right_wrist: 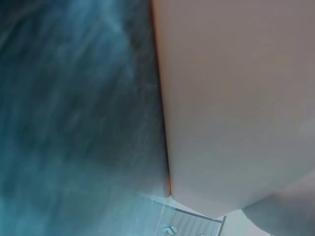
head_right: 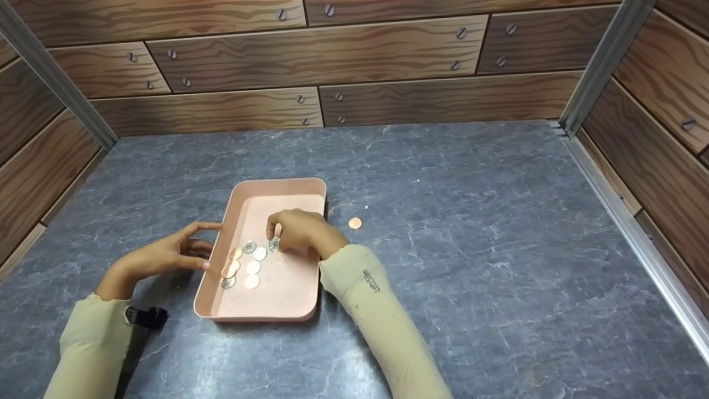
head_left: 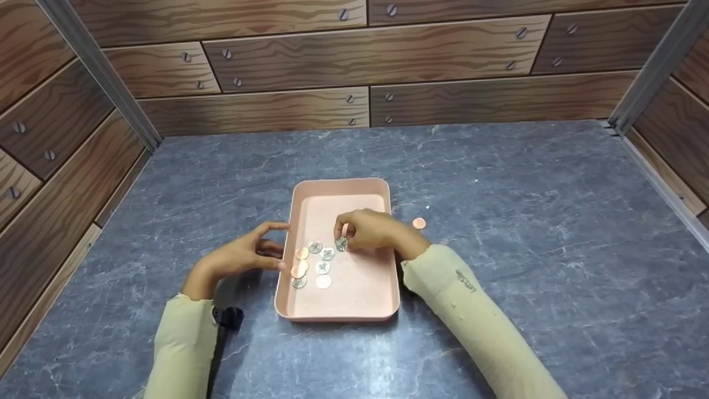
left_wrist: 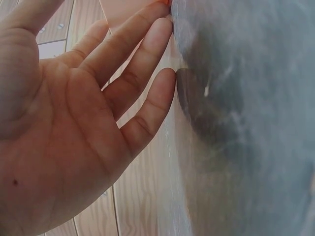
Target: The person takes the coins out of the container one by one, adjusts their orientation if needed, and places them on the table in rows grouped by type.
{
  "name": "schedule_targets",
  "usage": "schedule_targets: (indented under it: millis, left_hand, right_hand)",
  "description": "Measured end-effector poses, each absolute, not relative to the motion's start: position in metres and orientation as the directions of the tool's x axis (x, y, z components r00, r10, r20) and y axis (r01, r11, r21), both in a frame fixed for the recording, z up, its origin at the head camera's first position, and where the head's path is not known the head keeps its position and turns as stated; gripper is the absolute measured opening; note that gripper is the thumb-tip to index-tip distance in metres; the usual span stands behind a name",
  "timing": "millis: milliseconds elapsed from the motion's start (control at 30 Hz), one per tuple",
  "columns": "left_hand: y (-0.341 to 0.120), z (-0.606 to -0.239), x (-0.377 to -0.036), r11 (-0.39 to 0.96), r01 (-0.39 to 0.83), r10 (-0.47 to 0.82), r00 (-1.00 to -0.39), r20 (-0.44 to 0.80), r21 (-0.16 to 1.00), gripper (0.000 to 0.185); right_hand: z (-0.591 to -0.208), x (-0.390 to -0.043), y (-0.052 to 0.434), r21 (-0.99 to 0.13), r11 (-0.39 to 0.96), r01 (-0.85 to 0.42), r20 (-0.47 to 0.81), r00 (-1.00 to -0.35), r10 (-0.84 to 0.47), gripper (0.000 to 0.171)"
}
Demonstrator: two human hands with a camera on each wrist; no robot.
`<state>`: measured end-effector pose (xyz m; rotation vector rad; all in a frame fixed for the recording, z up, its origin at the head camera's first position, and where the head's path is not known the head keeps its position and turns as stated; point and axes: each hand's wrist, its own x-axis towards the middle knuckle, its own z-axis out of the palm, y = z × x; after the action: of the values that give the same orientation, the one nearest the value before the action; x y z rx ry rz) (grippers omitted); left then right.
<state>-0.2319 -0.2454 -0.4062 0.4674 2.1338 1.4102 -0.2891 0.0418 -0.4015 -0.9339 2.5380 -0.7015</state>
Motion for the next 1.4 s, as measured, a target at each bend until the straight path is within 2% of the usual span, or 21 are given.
schedule_targets:
  millis: [433,633,900,1100,1400]
  left_hand:
    - [-0.246,-0.406,-0.232,0.409,-0.013,0.545,-0.798,-0.255,0.913,0.083]
    - [-0.246,-0.406,-0.23,0.405,-0.025,0.538,-0.802,-0.26,0.914,0.083]
    - [-0.245,-0.406,-0.23,0.394,-0.026,0.548,-0.796,-0.258,0.919,0.082]
    - [-0.245,-0.405,-0.231,0.396,-0.018,0.55,-0.796,-0.253,0.918,0.082]
    - [-0.246,-0.406,-0.231,0.394,-0.009,0.557,-0.793,-0.246,0.919,0.083]
  right_hand:
    - [-0.397,-0.29,0.044,-0.645,0.619,-0.447,-0.166,-0.71,-0.685,0.023]
    - [-0.391,-0.288,0.046,-0.717,0.583,-0.382,-0.16,-0.724,-0.671,0.026]
    - [-0.38,-0.284,0.056,-0.748,0.532,-0.396,-0.067,-0.753,-0.655,0.025]
    - [-0.374,-0.279,0.066,-0.839,0.462,-0.287,-0.082,-0.773,-0.629,0.026]
    - [-0.364,-0.267,0.077,-0.913,0.367,-0.181,-0.106,-0.761,-0.64,0.026]
